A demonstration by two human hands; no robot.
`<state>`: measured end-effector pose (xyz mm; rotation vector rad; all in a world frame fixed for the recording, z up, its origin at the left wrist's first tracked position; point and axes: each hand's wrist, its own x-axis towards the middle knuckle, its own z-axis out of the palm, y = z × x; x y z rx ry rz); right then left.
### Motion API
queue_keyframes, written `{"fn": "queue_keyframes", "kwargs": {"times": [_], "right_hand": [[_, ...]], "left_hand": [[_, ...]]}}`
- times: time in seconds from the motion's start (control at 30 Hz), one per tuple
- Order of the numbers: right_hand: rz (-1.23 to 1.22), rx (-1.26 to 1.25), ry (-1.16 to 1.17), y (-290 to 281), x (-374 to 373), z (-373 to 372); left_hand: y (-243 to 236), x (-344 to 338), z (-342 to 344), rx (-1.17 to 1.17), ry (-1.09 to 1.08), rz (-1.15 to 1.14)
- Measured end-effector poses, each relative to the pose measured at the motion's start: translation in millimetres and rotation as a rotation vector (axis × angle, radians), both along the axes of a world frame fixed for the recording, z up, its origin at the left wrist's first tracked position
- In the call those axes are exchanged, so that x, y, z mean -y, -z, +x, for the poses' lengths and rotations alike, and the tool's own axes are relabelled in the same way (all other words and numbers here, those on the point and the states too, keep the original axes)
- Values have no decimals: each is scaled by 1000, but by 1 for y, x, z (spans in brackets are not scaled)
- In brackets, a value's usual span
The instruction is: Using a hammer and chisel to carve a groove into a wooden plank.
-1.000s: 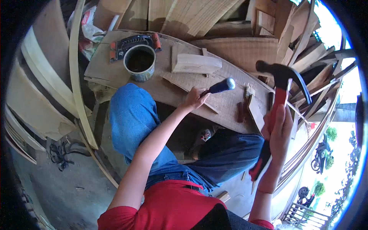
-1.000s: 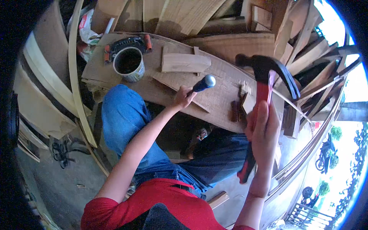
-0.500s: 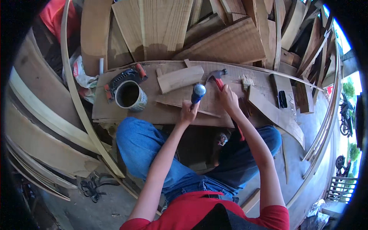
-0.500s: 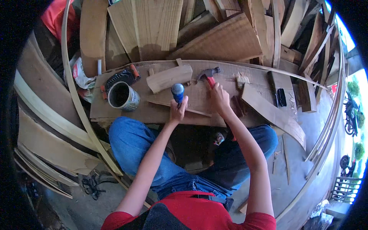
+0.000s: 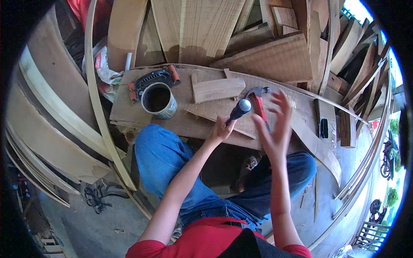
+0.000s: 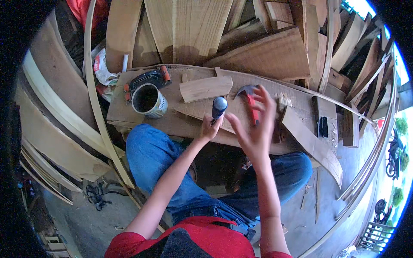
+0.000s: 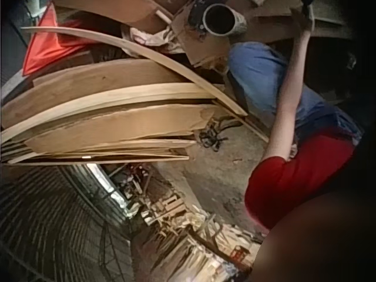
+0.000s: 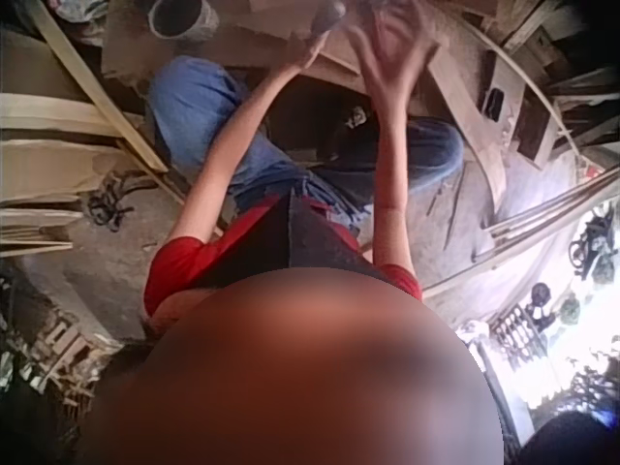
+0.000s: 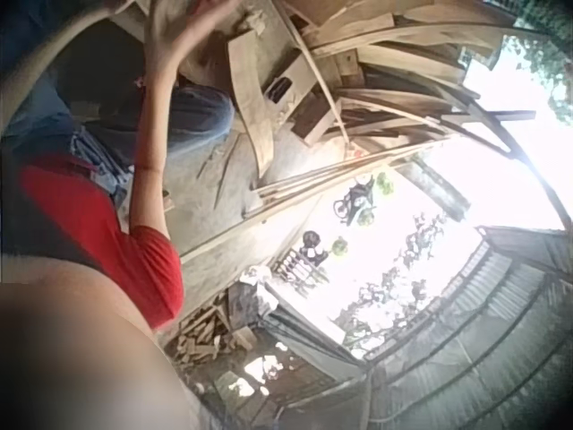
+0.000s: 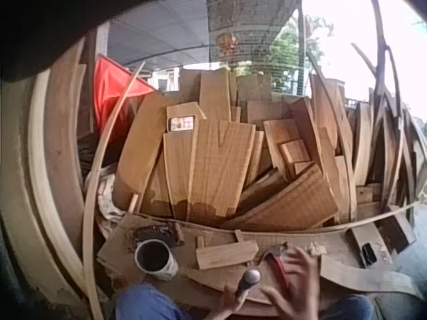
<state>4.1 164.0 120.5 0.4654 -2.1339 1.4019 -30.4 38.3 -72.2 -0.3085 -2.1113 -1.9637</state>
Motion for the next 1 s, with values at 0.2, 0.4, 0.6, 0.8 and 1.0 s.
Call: {"fn": "queue_keyframes", "kwargs": {"times": [0.2, 0.4, 0.6, 0.8, 1.0], "right_hand": [[-239, 229, -385, 37, 36, -31], [-421, 399, -318, 64, 30, -27], [-706, 417, -357, 60, -2, -5], [-695, 363, -302, 51, -25, 22], [-616, 291, -158, 54, -19, 27]], "left_hand": [[-32, 17, -4, 33, 70, -232], [-41, 70, 21, -158, 103, -860], [-42, 87, 17, 29, 190, -786], [-42, 68, 25, -37, 142, -827], [-42, 63, 27, -135, 129, -864]]}}
